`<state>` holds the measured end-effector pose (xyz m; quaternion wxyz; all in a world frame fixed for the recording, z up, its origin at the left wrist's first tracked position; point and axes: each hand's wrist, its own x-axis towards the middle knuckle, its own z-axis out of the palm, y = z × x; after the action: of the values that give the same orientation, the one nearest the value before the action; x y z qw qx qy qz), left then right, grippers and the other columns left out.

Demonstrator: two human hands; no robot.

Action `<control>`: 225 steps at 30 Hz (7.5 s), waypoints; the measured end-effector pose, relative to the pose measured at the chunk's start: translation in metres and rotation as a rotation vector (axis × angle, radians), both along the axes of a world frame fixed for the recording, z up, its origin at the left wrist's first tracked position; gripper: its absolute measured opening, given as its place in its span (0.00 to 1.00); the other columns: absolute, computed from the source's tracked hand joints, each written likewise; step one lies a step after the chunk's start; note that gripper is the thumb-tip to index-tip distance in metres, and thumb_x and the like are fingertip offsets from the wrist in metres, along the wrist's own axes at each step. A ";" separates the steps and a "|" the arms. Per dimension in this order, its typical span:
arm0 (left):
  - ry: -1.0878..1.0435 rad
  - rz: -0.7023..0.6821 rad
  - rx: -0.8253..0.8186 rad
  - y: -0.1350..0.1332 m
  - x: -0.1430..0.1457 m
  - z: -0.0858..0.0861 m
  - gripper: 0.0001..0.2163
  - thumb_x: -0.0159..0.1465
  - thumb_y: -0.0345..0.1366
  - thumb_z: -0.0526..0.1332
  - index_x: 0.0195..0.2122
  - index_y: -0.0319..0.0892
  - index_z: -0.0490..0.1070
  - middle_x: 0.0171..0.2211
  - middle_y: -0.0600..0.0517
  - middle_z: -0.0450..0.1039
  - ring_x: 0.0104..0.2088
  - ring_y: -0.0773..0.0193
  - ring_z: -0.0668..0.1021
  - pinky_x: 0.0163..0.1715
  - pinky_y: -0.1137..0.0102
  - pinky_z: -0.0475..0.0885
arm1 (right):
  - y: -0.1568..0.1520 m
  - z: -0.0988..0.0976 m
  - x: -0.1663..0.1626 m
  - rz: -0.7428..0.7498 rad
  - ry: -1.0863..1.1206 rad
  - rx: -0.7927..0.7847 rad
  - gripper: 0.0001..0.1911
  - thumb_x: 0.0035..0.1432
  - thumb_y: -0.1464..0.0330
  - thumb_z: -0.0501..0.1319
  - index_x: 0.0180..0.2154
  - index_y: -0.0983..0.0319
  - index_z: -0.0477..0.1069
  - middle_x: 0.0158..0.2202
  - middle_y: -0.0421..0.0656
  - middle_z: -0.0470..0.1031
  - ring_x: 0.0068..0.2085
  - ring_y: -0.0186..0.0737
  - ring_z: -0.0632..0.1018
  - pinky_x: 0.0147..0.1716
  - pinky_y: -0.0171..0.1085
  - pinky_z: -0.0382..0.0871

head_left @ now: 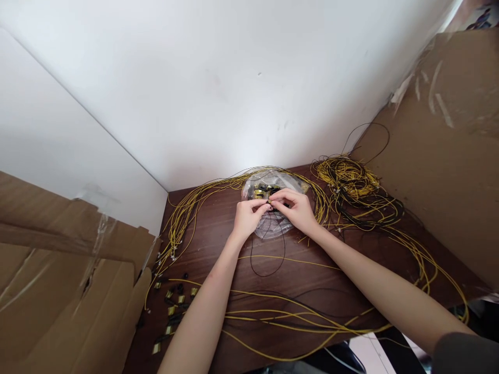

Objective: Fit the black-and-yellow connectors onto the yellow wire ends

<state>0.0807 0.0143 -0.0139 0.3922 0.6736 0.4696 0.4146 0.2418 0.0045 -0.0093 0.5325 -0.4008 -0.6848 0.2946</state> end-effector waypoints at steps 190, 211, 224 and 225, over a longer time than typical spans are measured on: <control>-0.059 0.006 0.068 -0.002 0.006 -0.002 0.10 0.55 0.32 0.61 0.36 0.35 0.78 0.27 0.49 0.77 0.23 0.70 0.72 0.25 0.76 0.66 | -0.007 0.006 0.000 -0.008 -0.277 0.229 0.05 0.59 0.69 0.57 0.37 0.59 0.71 0.36 0.44 0.72 0.35 0.39 0.73 0.33 0.39 0.70; -0.054 0.024 0.066 -0.004 0.006 0.002 0.11 0.54 0.31 0.61 0.37 0.35 0.77 0.26 0.50 0.75 0.22 0.72 0.69 0.24 0.77 0.65 | -0.007 0.005 0.000 -0.040 -0.285 0.208 0.04 0.58 0.70 0.58 0.35 0.60 0.72 0.34 0.44 0.73 0.36 0.39 0.73 0.35 0.40 0.69; -0.103 0.023 0.133 0.000 0.003 0.000 0.10 0.56 0.30 0.61 0.38 0.37 0.77 0.35 0.47 0.77 0.30 0.67 0.76 0.28 0.74 0.70 | -0.007 0.008 0.000 -0.086 -0.236 0.175 0.05 0.58 0.69 0.58 0.33 0.60 0.71 0.31 0.43 0.73 0.32 0.38 0.73 0.30 0.38 0.68; -0.117 0.025 0.100 0.000 0.004 -0.001 0.10 0.56 0.30 0.61 0.39 0.37 0.77 0.35 0.47 0.77 0.29 0.67 0.75 0.26 0.75 0.70 | -0.007 0.008 0.000 -0.087 -0.235 0.175 0.05 0.58 0.69 0.58 0.33 0.60 0.71 0.31 0.42 0.73 0.32 0.38 0.73 0.30 0.38 0.68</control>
<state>0.0844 0.0143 -0.0146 0.3795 0.6610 0.4331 0.4811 0.2420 -0.0028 -0.0014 0.4937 -0.4138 -0.7476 0.1616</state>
